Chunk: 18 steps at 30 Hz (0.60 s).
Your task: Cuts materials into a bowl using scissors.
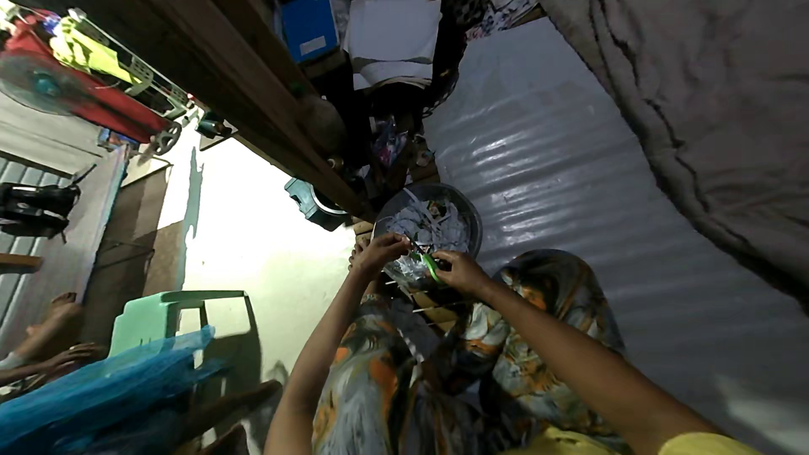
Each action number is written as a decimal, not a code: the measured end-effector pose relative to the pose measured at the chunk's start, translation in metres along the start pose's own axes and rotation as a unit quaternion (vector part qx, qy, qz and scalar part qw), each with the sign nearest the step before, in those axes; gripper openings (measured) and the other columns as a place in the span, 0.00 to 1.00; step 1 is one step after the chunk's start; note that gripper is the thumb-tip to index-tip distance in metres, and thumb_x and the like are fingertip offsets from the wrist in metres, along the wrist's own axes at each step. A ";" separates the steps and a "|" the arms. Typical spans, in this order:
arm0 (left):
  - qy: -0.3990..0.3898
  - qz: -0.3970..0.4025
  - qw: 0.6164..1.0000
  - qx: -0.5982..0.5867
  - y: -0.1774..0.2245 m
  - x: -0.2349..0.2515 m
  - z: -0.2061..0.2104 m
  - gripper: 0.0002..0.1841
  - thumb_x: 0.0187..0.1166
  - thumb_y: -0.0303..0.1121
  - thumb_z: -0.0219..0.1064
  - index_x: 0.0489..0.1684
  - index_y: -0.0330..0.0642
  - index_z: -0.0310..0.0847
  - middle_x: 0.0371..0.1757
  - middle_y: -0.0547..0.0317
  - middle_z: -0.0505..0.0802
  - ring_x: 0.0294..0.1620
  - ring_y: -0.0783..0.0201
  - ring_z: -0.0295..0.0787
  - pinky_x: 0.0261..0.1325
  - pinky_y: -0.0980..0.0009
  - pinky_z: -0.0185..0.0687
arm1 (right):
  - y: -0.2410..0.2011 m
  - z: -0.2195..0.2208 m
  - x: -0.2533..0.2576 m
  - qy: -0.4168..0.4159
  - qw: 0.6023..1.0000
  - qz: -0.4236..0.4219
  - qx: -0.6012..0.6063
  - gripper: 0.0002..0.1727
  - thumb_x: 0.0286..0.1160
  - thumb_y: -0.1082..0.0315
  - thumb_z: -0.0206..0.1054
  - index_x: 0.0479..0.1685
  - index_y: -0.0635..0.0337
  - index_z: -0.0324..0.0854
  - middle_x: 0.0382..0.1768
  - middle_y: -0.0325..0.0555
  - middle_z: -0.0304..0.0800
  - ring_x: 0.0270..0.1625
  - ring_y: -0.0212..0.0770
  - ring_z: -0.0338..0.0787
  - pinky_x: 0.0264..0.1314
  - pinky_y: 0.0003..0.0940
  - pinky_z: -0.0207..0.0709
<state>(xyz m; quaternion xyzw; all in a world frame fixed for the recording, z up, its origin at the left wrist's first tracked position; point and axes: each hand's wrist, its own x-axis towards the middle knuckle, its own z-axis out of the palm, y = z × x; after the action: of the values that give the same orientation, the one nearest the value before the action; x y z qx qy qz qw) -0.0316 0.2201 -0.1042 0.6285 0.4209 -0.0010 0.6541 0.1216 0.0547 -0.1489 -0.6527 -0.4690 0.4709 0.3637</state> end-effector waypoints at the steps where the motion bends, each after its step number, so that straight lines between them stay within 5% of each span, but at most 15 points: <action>1: 0.001 -0.003 1.000 0.004 0.001 0.000 0.001 0.07 0.86 0.28 0.63 0.51 0.33 0.81 0.41 0.60 0.90 0.41 0.72 0.86 0.52 0.73 0.83 | 0.000 0.000 0.000 0.004 1.000 0.000 0.004 0.24 0.80 0.63 0.68 0.69 0.70 0.80 0.54 0.64 0.89 0.52 0.51 0.88 0.64 0.47 0.78; 18: 0.000 0.016 1.000 0.017 -0.002 0.001 0.000 0.05 0.84 0.26 0.64 0.48 0.34 0.82 0.37 0.62 0.89 0.38 0.74 0.85 0.48 0.75 0.82 | 0.001 -0.003 0.001 -0.012 1.000 0.000 -0.010 0.26 0.81 0.58 0.68 0.69 0.69 0.79 0.52 0.63 0.89 0.51 0.52 0.88 0.62 0.49 0.78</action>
<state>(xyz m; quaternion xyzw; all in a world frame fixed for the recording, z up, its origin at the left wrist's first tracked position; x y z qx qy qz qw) -0.0320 0.2205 -0.1060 0.6462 0.4105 0.0024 0.6434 0.1247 0.0551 -0.1490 -0.6506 -0.4776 0.4743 0.3517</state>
